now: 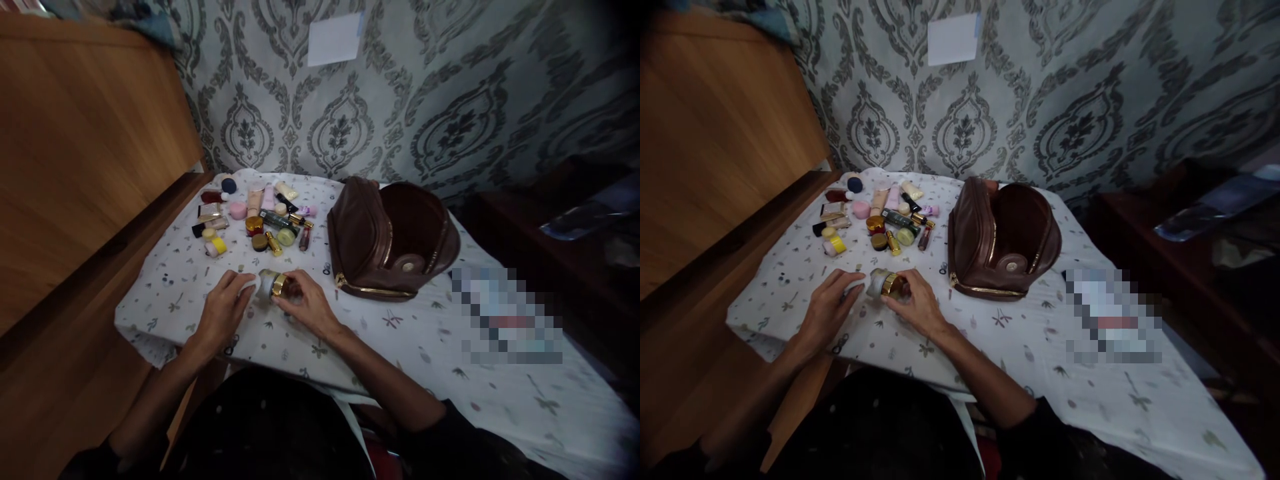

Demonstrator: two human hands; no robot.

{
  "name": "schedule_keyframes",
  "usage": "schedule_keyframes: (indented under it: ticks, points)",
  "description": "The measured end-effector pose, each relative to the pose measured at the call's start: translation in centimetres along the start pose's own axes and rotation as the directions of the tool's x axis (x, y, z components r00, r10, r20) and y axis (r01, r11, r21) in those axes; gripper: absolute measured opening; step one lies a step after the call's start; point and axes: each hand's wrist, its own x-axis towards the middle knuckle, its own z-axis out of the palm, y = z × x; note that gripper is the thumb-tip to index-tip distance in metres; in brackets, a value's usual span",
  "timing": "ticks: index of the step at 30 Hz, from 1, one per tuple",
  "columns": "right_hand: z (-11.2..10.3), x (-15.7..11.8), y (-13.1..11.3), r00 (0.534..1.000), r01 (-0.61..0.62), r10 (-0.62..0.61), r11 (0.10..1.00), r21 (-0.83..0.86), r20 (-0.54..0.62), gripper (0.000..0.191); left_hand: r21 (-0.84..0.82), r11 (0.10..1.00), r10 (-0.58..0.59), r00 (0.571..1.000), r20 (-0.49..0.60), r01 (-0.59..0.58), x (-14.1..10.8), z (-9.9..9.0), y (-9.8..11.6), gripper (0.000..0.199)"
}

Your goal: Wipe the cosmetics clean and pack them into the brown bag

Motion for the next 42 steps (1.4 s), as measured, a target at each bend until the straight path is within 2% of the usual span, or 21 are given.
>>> schedule_keyframes:
  ticks: [5,13,19,23,27,30,34,38,42]
  points:
    - [0.1,0.0,0.2,0.999,0.028,-0.029,0.999,0.04,0.033,0.057,-0.015,1.0,0.017,1.0,0.007,-0.017,0.1,0.2,0.3,0.018]
    - [0.4,-0.2,-0.4,1.0,-0.009,0.006,0.992,0.128,0.019,0.042,-0.03,0.994,0.103,0.993,0.064,-0.101,-1.1,1.1,2.5,0.023]
    - [0.1,0.0,-0.4,0.997,-0.046,0.043,0.997,0.054,0.058,0.038,0.005,1.0,0.031,0.999,0.026,-0.031,-0.4,0.1,0.8,0.018]
    - [0.0,0.0,0.0,0.996,0.017,-0.019,0.999,0.027,0.082,0.051,-0.008,1.0,0.005,1.0,0.021,-0.005,-0.1,-0.3,0.1,0.017]
    - [0.2,-0.2,0.4,0.994,0.062,-0.065,0.997,0.045,0.084,0.057,-0.029,0.999,0.015,1.0,0.003,-0.015,-0.3,0.0,0.6,0.017]
    - [0.2,-0.3,0.3,0.995,0.061,-0.068,0.994,0.085,0.075,0.052,-0.063,0.996,0.059,0.998,0.01,-0.058,-0.7,0.4,1.5,0.019]
    - [0.1,-0.3,0.0,0.996,0.042,-0.044,0.998,0.04,0.073,0.047,-0.069,0.994,0.091,0.996,0.019,-0.09,-0.9,0.6,2.0,0.021]
    - [0.0,-0.1,-0.2,0.997,0.021,-0.021,1.0,0.006,0.073,0.048,-0.05,0.998,0.032,0.999,0.001,-0.032,-0.5,0.2,1.0,0.018]
    - [-0.1,0.1,0.0,0.995,0.079,-0.077,0.997,-0.024,0.069,0.048,-0.017,0.999,-0.034,0.999,0.002,0.034,-0.2,-0.3,-0.3,0.018]
